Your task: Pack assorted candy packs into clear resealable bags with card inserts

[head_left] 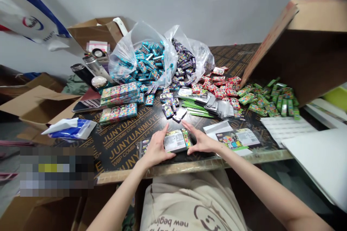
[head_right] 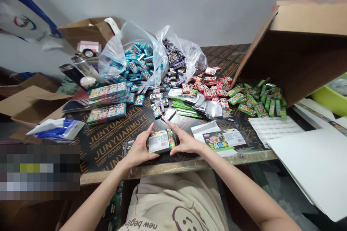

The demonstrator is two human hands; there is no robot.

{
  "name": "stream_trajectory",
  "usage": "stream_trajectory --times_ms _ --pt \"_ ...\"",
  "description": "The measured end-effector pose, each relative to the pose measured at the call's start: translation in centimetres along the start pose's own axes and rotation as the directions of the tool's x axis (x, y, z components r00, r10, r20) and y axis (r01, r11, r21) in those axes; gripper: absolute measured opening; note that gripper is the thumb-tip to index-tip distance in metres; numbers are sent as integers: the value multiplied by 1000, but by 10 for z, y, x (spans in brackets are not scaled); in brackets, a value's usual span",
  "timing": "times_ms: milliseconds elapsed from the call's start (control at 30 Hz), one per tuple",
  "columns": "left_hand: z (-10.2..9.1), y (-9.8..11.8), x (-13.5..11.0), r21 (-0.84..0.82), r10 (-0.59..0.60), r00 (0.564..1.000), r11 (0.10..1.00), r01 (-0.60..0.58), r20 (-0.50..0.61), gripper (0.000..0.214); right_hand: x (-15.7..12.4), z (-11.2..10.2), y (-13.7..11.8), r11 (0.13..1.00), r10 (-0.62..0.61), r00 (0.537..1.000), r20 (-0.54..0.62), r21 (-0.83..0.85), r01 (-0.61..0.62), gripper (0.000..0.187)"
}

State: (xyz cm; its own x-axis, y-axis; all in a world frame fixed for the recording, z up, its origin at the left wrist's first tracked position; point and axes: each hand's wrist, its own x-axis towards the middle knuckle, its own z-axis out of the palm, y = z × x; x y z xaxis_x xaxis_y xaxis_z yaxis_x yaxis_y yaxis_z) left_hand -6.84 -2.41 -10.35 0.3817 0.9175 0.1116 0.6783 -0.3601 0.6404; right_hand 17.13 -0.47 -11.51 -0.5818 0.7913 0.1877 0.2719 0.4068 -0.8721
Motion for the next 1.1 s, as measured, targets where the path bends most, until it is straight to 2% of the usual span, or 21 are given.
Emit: stream_trajectory --times_ms 67,100,167,267,333,367,433,500,567,667,733,767,833,933,1000,1033,1100 --pt "-5 7 4 -58 -70 983 996 61 -171 107 8 5 -7 984 88 969 -231 172 -49 107" --pt "-6 11 7 -108 -117 958 990 91 -261 106 14 9 -12 957 154 929 -337 283 -56 102" --pt "-3 18 15 -273 -221 904 954 123 -366 98 28 18 -28 865 294 846 -445 501 -37 88" --pt "11 30 25 -582 -358 863 807 95 -356 59 53 29 -54 730 475 708 -522 684 15 64" --pt "21 40 30 -776 -454 827 630 35 -331 36 65 31 -67 682 543 627 -559 729 60 52" --pt "24 46 31 -857 -505 809 516 3 -301 33 69 31 -71 670 554 612 -565 739 76 46" --pt "25 57 33 -963 -598 777 265 -39 -196 33 71 29 -77 665 537 637 -553 742 84 39" --pt "18 66 34 -997 -653 753 67 -46 -79 32 68 26 -80 649 501 684 -531 753 110 38" --pt "7 71 36 -998 -676 737 -55 -31 15 27 64 23 -81 568 484 729 -483 808 158 40" --pt "-7 72 38 -984 -625 765 -169 62 155 20 59 18 -78 400 512 769 -383 899 181 42" --pt "-11 71 38 -981 -568 804 -164 100 177 20 57 14 -73 356 547 776 -313 926 123 43" --pt "-13 71 38 -987 -545 825 -126 95 149 22 57 13 -71 359 560 778 -285 930 82 43" --pt "-15 70 36 -998 -527 850 30 46 23 22 55 10 -66 410 560 787 -259 912 8 33" --pt "-20 68 33 -933 -485 854 360 -1 -188 14 47 5 -63 627 461 805 -373 779 2 11" --pt "-27 66 32 -849 -441 863 528 29 -245 14 40 1 -63 779 341 822 -456 626 25 10" --pt "-30 65 32 -816 -424 874 575 57 -238 15 37 -1 -63 830 289 832 -473 558 29 12" --pt "-37 62 33 -785 -399 900 609 114 -178 16 32 -5 -64 884 236 847 -477 468 17 15"
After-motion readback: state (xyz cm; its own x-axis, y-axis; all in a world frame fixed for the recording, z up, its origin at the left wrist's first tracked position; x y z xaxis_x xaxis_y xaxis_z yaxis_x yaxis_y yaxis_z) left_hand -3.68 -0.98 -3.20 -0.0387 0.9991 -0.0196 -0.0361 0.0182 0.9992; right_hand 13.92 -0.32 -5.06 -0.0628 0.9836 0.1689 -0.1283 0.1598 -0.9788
